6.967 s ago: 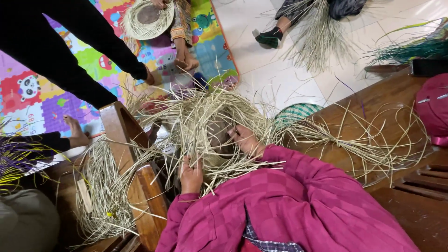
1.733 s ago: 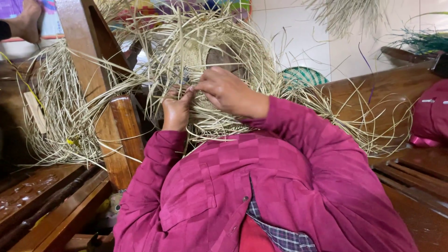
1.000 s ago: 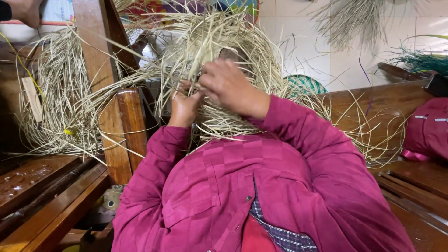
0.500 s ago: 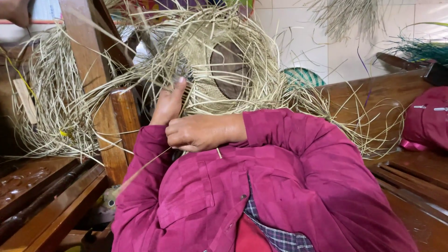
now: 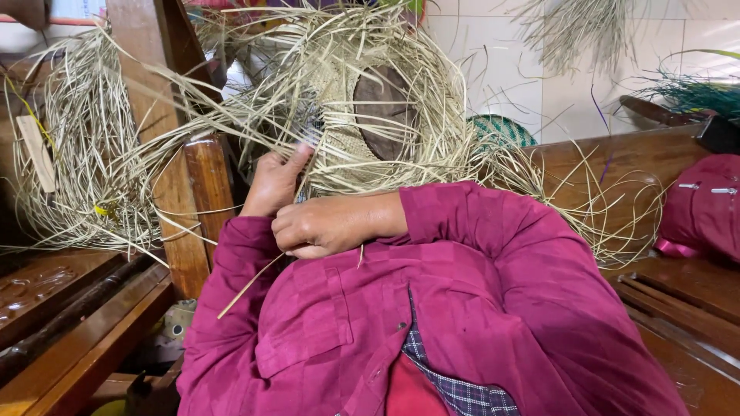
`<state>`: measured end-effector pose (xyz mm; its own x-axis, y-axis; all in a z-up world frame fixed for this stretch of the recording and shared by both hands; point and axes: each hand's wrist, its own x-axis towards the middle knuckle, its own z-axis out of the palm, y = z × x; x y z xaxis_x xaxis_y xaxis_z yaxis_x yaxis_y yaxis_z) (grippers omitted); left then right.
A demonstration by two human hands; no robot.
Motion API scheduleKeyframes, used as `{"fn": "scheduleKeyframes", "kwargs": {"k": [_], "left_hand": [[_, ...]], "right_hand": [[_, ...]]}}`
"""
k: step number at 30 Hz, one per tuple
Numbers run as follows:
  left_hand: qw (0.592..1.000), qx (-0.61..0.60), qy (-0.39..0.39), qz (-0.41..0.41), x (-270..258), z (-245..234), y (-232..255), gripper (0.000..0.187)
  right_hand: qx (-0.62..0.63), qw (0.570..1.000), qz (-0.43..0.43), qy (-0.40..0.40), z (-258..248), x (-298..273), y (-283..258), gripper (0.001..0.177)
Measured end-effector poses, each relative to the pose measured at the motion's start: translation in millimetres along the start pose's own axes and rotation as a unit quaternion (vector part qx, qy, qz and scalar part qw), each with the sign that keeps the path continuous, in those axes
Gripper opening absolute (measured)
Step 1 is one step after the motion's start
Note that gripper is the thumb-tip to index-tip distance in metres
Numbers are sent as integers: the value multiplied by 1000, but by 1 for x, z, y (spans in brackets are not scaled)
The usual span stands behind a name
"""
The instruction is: The person is weaving a straw hat by hand, interlacing individual straw strands into the structure.
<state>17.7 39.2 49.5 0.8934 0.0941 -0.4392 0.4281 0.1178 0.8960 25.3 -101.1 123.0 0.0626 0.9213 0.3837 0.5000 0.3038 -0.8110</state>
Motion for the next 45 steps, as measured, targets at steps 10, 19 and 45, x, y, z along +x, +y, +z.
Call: {"fn": "scheduleKeyframes", "kwargs": {"k": [10,19,45], "left_hand": [[980,167,99,-43,18,17,-6,61],[986,123,109,-39,19,7,-19,61],[998,28,20,43,13,8,9,20]], "right_hand": [[17,1000,23,-4,4,-2,10,14],[55,998,26,-8,-22,1,-13,13],[-355,876,318,67,-86,-94,67,52]]}}
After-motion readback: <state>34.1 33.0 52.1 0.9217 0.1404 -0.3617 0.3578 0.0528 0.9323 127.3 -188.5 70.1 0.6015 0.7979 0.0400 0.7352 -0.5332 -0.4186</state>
